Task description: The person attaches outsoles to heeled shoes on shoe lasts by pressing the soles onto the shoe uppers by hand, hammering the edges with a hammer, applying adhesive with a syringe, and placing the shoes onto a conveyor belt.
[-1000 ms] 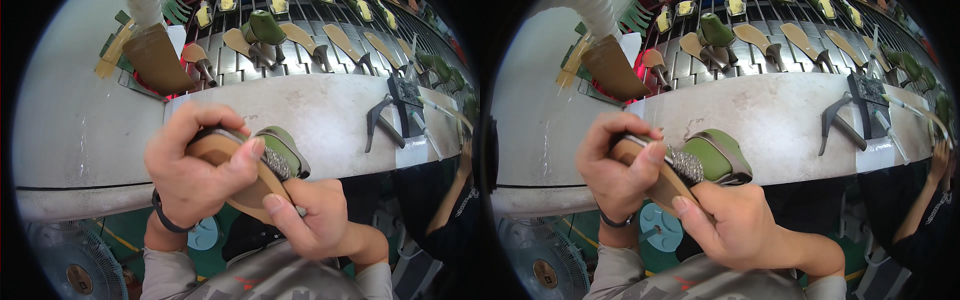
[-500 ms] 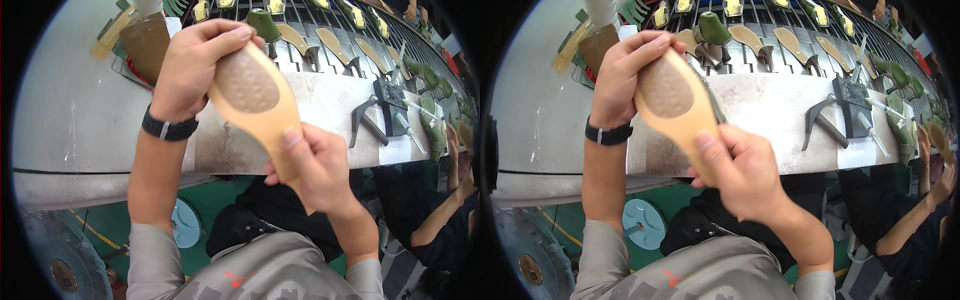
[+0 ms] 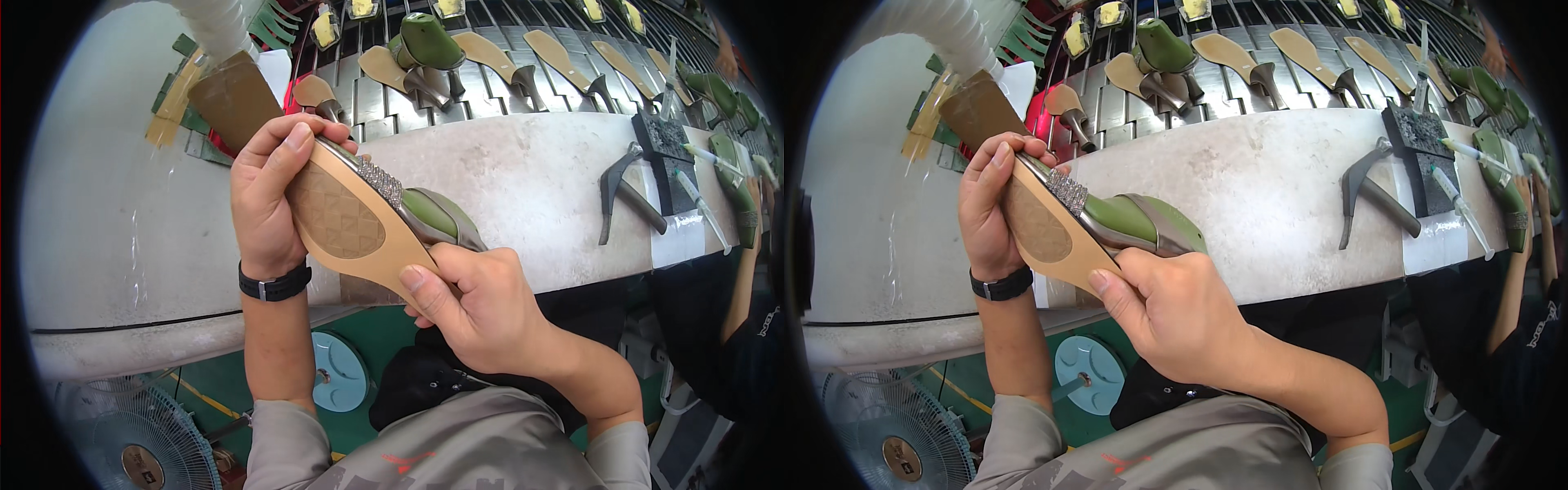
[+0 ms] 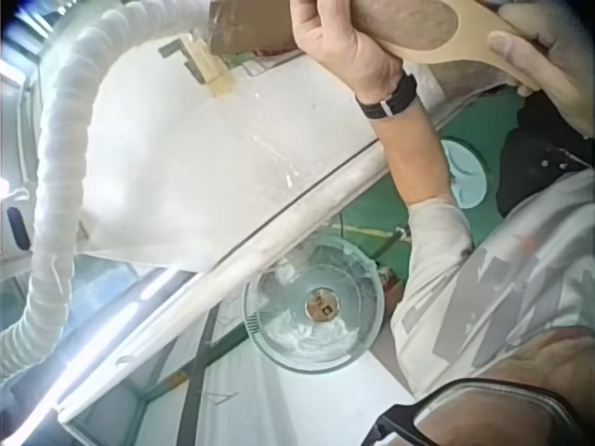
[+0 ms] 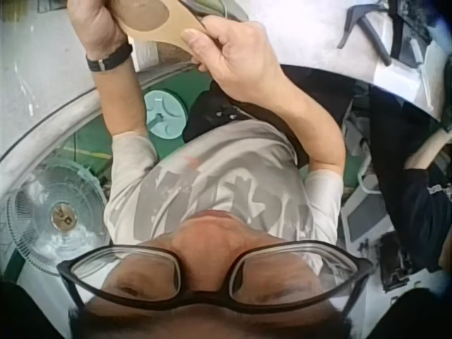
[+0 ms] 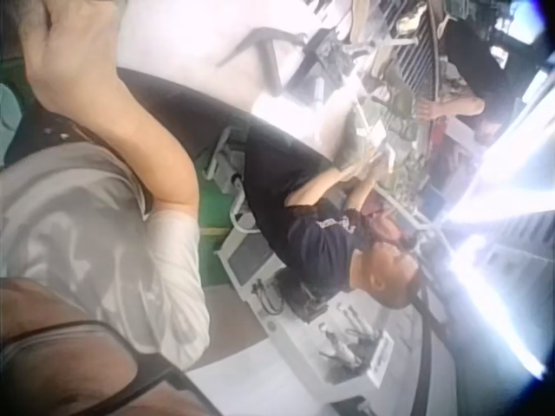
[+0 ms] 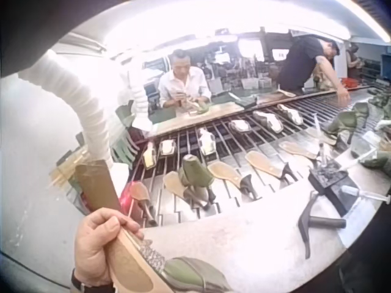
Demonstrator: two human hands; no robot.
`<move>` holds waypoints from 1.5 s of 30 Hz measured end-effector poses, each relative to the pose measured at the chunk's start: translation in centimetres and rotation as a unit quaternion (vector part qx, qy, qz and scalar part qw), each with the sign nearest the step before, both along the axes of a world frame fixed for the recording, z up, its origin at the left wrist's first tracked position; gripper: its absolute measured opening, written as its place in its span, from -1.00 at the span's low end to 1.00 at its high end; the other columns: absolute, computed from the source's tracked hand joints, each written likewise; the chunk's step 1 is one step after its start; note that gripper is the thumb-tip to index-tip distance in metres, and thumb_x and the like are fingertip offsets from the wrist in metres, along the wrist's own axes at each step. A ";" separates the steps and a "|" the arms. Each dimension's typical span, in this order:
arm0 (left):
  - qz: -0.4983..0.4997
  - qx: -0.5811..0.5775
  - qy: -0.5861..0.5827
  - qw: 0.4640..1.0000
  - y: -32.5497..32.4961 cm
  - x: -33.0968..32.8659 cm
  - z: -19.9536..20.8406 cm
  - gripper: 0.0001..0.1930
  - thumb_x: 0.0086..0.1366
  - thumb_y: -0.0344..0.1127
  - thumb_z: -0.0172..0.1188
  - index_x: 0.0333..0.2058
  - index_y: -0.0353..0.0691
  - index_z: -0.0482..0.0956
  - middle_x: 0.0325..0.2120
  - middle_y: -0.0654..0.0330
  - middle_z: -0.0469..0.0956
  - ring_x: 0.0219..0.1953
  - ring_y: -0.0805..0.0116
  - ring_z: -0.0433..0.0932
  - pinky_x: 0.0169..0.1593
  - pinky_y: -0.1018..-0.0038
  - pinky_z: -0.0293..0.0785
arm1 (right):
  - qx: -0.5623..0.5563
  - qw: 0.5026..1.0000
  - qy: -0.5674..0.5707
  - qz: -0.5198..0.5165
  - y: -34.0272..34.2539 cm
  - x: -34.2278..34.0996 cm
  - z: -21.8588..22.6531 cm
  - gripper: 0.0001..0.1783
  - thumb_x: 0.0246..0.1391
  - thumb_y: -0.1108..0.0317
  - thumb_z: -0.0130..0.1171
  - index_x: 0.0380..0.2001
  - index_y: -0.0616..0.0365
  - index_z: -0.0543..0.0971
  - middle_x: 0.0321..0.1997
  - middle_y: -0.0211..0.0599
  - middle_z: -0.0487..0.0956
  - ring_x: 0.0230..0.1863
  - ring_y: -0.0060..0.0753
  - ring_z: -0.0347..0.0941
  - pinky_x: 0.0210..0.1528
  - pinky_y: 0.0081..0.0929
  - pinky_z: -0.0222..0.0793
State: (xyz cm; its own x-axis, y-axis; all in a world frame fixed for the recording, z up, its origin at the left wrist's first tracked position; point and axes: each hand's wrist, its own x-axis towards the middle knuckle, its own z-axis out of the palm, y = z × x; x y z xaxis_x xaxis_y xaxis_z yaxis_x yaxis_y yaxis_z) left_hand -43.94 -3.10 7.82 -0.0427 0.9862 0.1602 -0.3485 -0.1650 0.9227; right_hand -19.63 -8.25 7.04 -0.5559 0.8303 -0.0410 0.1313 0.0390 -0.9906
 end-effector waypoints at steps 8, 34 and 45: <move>0.006 -0.008 0.005 1.000 0.3 0.9 0.4 -0.80 0.52 -0.36 0.16 -0.05 -0.37 0.64 -0.18 -0.02 0.73 -0.14 0.23 0.74 -0.02 0.33 0.71 | -0.006 1.000 -0.006 -0.011 0.7 0.6 0.1 -0.71 0.45 0.36 0.16 -0.36 0.37 0.58 -0.53 -0.20 0.68 -0.53 -0.43 0.68 -0.44 -0.48 0.59; -0.047 0.048 0.071 0.995 1.7 8.0 -7.8 -0.20 0.67 0.24 -0.35 -0.17 -0.41 0.68 -0.27 0.06 0.69 -0.24 0.37 0.62 -0.05 0.44 0.53 | -0.239 0.945 0.086 -0.204 -8.0 11.7 -5.2 -0.49 0.24 0.49 0.35 0.23 0.37 0.48 -0.04 -0.12 0.69 -0.10 -0.37 0.70 -0.16 -0.39 0.66; -0.103 0.110 0.119 0.981 1.8 7.2 -10.0 0.08 0.51 0.51 -0.65 -0.24 -0.38 0.69 -0.23 0.01 0.61 -0.13 0.21 0.55 0.13 0.32 0.41 | 0.365 0.905 -0.216 0.028 5.4 1.8 5.6 -0.68 -0.13 0.40 0.61 -0.27 0.17 0.73 -0.49 -0.23 0.59 -0.51 -0.16 0.57 -0.47 -0.35 0.44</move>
State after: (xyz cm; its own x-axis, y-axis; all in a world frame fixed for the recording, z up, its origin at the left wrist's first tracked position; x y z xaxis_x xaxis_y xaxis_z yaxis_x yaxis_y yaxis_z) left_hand -36.76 -1.26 -2.23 0.2177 0.9103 0.3520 -0.1736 -0.3188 0.9318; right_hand -17.83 -2.83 12.64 -0.6610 0.6947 0.2836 0.4776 0.6810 -0.5551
